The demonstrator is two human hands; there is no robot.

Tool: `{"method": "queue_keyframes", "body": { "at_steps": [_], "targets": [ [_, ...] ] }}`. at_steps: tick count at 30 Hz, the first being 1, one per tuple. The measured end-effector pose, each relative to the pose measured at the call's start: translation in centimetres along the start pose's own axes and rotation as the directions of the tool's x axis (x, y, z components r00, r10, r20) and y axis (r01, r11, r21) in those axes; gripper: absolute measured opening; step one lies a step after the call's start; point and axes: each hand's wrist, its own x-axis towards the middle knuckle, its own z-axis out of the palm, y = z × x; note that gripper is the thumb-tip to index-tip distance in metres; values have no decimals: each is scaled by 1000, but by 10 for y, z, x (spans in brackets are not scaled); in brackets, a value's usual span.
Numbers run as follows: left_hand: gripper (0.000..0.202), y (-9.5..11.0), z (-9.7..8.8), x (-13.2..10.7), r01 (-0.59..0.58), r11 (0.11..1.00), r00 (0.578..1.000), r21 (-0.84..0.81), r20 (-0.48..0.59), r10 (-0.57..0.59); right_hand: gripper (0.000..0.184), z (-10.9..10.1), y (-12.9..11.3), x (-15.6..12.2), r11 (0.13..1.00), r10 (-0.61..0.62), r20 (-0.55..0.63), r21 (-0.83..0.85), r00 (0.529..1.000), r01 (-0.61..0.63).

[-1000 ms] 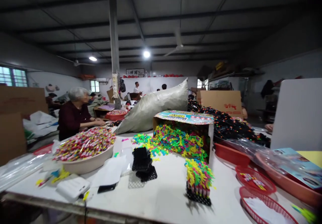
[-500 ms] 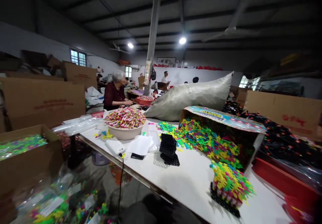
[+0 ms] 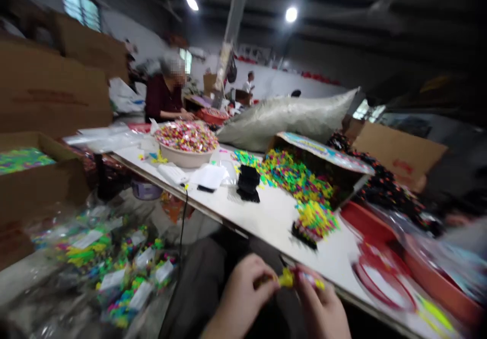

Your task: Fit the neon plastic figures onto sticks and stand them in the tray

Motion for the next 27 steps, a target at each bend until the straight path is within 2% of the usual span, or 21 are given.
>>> {"method": "queue_keyframes", "body": {
  "at_steps": [4,8,11,13,17,20,24,27],
  "targets": [
    [10,-4,0,-1,-63,998,996,-15,56,64,31,2,-1,-9,963,54,87,259,995,-74],
    [8,-9,-2,3,30,998,992,-49,125,-24,22,7,-3,-10,898,106,165,407,981,-165],
    [8,-16,-2,6,100,987,983,-123,167,-79,17,6,2,-7,893,99,200,415,975,-176],
    [7,-21,0,7,138,971,980,-193,170,-105,16,6,8,-3,893,86,183,423,979,-158],
    [10,-32,2,12,176,931,983,-319,99,-152,12,9,19,0,863,95,124,485,988,-144],
    [13,-35,4,16,221,900,975,-376,64,-213,13,11,25,0,860,138,131,476,982,-184],
    [12,-35,8,16,259,893,965,-369,56,-256,15,11,30,2,876,155,146,438,977,-204],
    [17,-33,10,15,267,923,964,-278,69,-258,15,11,29,7,890,132,153,417,979,-185]
  ]
}}
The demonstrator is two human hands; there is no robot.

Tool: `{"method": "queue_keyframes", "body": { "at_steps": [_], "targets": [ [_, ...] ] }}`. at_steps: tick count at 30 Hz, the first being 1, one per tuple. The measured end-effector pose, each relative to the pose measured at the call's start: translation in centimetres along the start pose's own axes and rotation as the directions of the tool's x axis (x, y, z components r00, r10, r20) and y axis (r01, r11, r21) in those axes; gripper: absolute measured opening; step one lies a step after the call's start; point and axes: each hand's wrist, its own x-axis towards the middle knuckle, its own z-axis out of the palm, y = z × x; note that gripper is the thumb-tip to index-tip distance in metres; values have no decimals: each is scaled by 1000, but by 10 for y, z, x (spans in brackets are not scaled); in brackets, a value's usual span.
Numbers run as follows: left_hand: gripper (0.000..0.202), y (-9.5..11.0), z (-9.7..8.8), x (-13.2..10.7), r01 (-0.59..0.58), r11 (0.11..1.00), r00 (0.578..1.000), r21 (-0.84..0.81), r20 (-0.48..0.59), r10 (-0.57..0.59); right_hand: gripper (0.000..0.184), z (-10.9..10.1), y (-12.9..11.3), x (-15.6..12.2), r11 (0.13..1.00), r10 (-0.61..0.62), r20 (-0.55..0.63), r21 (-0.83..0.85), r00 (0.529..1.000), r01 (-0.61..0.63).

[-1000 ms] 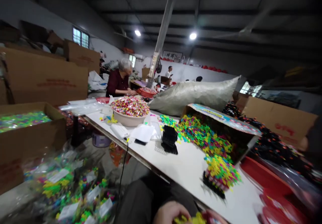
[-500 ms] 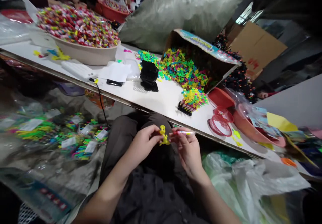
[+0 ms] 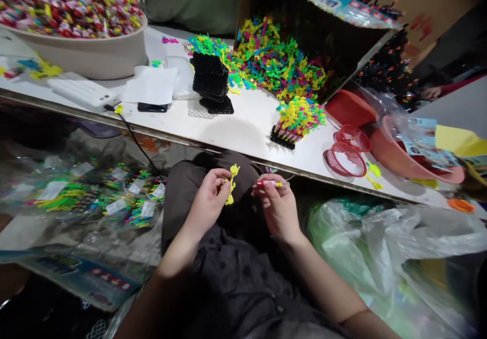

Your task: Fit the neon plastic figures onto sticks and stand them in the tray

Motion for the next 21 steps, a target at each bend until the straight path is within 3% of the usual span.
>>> {"method": "queue_keyframes", "body": {
  "at_steps": [4,6,13,21],
  "targets": [
    [30,0,0,1,-28,992,1000,122,4,28,15,1,-5,10,1000,-27,4,8,1000,27],
    [25,0,-2,1,-53,979,998,197,25,49,14,2,-7,14,999,-38,8,23,999,38],
    [13,7,-8,0,-278,844,956,459,51,288,12,6,-10,20,998,-41,70,48,997,37],
    [14,6,-11,0,-313,754,946,577,119,301,16,7,-6,22,999,-11,93,-41,996,15]
  ]
}}
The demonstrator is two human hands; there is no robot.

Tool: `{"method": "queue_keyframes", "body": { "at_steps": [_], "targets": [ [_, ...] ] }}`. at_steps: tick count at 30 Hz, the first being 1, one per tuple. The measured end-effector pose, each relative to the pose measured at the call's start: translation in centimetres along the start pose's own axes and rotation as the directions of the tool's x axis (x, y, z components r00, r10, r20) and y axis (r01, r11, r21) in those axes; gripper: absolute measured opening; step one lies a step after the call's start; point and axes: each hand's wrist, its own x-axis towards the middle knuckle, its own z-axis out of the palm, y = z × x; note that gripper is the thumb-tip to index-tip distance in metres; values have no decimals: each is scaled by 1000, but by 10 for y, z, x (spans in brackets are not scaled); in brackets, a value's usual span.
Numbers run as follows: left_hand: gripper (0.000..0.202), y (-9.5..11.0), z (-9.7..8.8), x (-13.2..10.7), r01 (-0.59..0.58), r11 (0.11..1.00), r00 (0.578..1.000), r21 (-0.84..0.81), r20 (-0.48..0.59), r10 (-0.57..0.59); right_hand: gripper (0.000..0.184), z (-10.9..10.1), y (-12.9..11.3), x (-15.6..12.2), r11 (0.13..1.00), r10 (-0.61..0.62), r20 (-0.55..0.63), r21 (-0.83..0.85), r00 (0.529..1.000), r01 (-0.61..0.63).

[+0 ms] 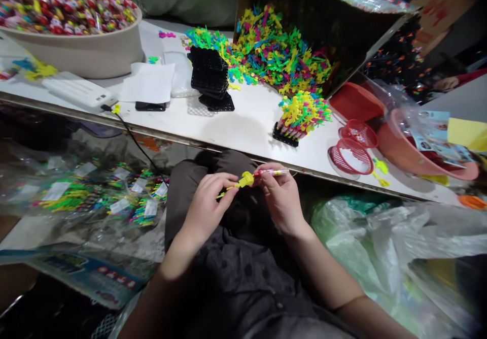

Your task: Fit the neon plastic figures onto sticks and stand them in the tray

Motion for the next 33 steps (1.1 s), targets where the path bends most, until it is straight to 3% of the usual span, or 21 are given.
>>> {"method": "queue_keyframes", "body": {
  "at_steps": [4,10,18,27,33],
  "targets": [
    [16,-2,-2,-1,58,995,998,84,31,-61,17,-3,0,3,999,25,3,-47,1000,-25],
    [14,-9,-7,-1,-70,980,997,189,-11,73,20,-11,-5,5,983,131,76,-139,988,-120],
    [14,-16,0,0,-23,995,1000,101,-15,25,21,-7,10,5,990,56,-24,-124,998,-59],
    [11,-18,8,0,5,1000,999,30,-32,-4,21,-12,14,14,987,61,27,-148,998,-57],
    [11,-19,3,3,44,998,999,51,6,-44,22,-13,13,15,985,110,65,-142,992,-100]
  ]
}}
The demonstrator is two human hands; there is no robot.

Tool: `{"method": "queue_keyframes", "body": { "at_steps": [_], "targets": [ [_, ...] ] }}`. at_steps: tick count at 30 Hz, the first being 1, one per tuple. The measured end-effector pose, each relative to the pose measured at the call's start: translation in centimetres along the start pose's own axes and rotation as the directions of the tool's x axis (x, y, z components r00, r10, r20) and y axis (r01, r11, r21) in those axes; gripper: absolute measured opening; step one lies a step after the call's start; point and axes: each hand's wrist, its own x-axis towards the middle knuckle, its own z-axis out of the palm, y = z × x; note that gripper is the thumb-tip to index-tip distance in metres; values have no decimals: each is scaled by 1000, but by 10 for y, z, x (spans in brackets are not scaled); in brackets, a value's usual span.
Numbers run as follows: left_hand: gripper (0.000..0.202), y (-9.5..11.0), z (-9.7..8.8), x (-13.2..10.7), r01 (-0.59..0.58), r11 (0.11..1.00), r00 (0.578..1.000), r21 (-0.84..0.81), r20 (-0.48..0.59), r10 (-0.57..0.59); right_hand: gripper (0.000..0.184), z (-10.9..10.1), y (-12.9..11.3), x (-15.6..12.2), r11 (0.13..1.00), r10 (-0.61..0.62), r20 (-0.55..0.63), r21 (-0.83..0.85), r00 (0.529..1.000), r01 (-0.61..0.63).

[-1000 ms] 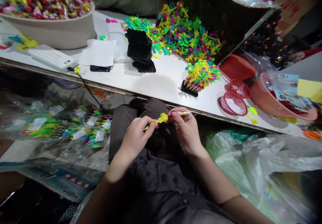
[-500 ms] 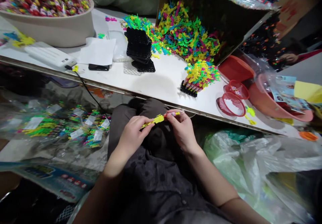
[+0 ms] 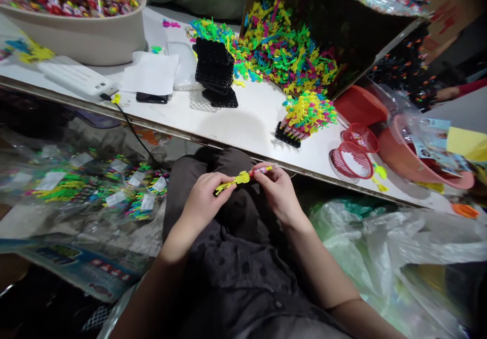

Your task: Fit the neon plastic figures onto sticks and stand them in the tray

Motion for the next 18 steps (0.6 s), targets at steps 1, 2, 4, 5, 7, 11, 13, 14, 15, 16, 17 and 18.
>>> {"method": "queue_keyframes", "body": {
  "at_steps": [1,2,4,5,7,11,13,14,15,16,17,18],
  "targets": [
    [11,0,-2,1,6,1000,999,18,33,-7,24,0,-1,0,1000,12,16,-6,1000,-12],
    [12,0,-3,1,5,999,997,42,73,-8,26,1,-1,-1,1000,19,33,-10,999,-18],
    [18,1,-6,1,-22,996,986,83,165,8,30,2,-2,-1,1000,18,68,-11,998,-17],
    [20,2,-7,1,-39,995,979,93,203,19,31,2,-2,-2,1000,12,80,-8,997,-12],
    [24,5,-10,-1,-43,996,963,75,270,21,27,0,-4,-4,1000,-1,98,0,995,1],
    [28,19,-16,-4,93,981,867,-173,499,6,22,-9,-11,-12,1000,-7,212,13,977,5],
    [31,30,-16,-5,213,923,766,-321,641,46,21,-16,-17,-17,1000,-5,303,20,953,-1],
    [32,35,-14,-6,252,900,732,-356,678,63,21,-19,-20,-19,1000,-11,337,21,941,4],
    [34,41,-12,-6,265,892,724,-367,686,67,20,-23,-23,-22,1000,-22,358,20,934,16],
    [36,46,-9,-6,254,899,739,-357,671,58,20,-26,-25,-24,999,-38,362,18,931,34],
    [38,51,-5,-6,229,913,767,-337,640,44,19,-29,-27,-26,998,-55,355,17,933,52],
    [39,55,-2,-7,205,927,792,-314,610,32,19,-32,-29,-27,998,-67,345,19,936,65]
  ]
}}
